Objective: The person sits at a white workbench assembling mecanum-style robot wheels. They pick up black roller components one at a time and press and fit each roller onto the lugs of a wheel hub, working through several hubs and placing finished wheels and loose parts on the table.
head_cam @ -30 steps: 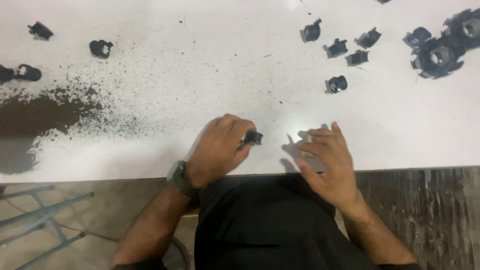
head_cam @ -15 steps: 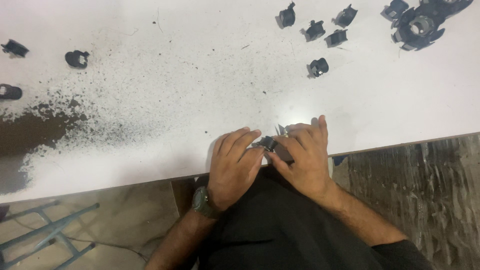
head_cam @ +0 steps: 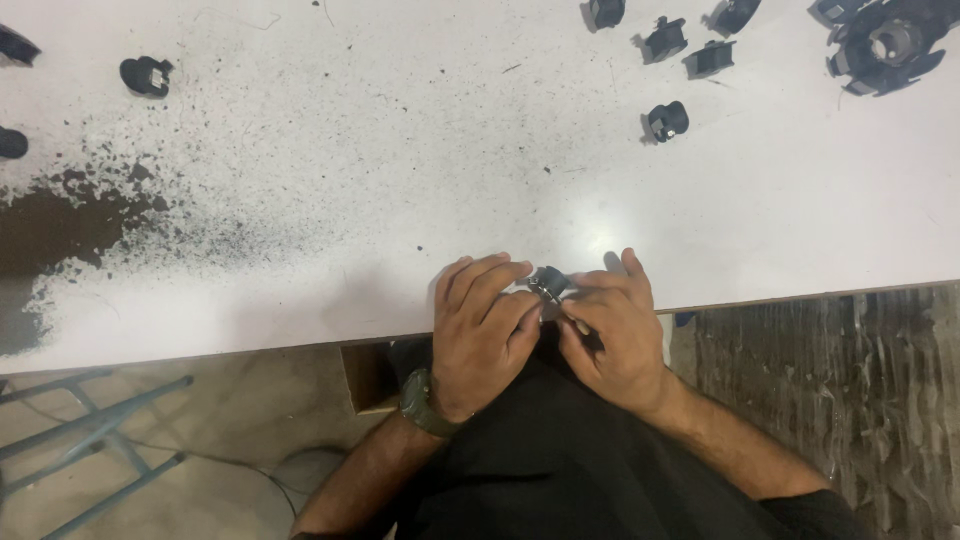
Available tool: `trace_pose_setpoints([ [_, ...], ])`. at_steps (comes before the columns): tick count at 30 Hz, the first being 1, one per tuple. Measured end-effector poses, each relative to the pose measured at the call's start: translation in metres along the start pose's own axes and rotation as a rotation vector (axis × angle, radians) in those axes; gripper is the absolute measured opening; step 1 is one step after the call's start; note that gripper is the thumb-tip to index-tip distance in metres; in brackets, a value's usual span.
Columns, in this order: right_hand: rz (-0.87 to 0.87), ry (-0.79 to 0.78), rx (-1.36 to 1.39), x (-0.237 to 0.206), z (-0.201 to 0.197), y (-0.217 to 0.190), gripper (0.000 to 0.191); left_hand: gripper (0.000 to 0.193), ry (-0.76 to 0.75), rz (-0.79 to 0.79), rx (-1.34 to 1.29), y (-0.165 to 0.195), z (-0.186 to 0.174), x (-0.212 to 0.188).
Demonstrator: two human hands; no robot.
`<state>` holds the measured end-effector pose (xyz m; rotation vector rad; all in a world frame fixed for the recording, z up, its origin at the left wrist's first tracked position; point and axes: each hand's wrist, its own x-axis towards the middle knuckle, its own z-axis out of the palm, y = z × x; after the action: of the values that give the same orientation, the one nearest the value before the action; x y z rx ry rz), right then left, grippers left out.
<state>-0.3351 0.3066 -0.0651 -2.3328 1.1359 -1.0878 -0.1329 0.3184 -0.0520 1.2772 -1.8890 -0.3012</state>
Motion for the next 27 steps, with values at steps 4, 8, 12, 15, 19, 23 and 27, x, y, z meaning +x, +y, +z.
trace_pose_setpoints([
  [4, 0.009, -0.022, 0.012, 0.0058, -0.0017, -0.0043, 0.030, 0.022, -0.007, 0.017, -0.009, -0.0015, 0.0007, -0.0009],
  [8, 0.027, 0.004, 0.029, 0.0093, -0.0004, -0.0066, 0.026, 0.018, -0.006, 0.093, 0.095, -0.0036, 0.0011, -0.0018],
  [12, 0.016, 0.021, 0.038, 0.0104, -0.0010, -0.0063, 0.024, 0.015, 0.056, 0.175, 0.128, -0.0015, 0.0037, -0.0016],
  [15, 0.009, 0.020, 0.035, 0.0105, -0.0019, -0.0063, 0.024, 0.015, 0.094, 0.143, 0.128, 0.0002, 0.0072, -0.0001],
  [19, 0.003, 0.010, 0.027, 0.0098, -0.0007, -0.0065, 0.023, 0.016, 0.081, 0.058, 0.084, 0.0007, 0.0082, 0.0011],
  [23, 0.010, 0.016, 0.028, 0.0071, 0.0005, -0.0048, 0.022, 0.016, 0.012, -0.056, 0.035, 0.0019, 0.0053, 0.0014],
  [27, -0.013, 0.022, 0.006, 0.0027, 0.0024, -0.0012, 0.027, 0.015, -0.025, -0.062, 0.043, 0.0033, 0.0030, 0.0033],
])
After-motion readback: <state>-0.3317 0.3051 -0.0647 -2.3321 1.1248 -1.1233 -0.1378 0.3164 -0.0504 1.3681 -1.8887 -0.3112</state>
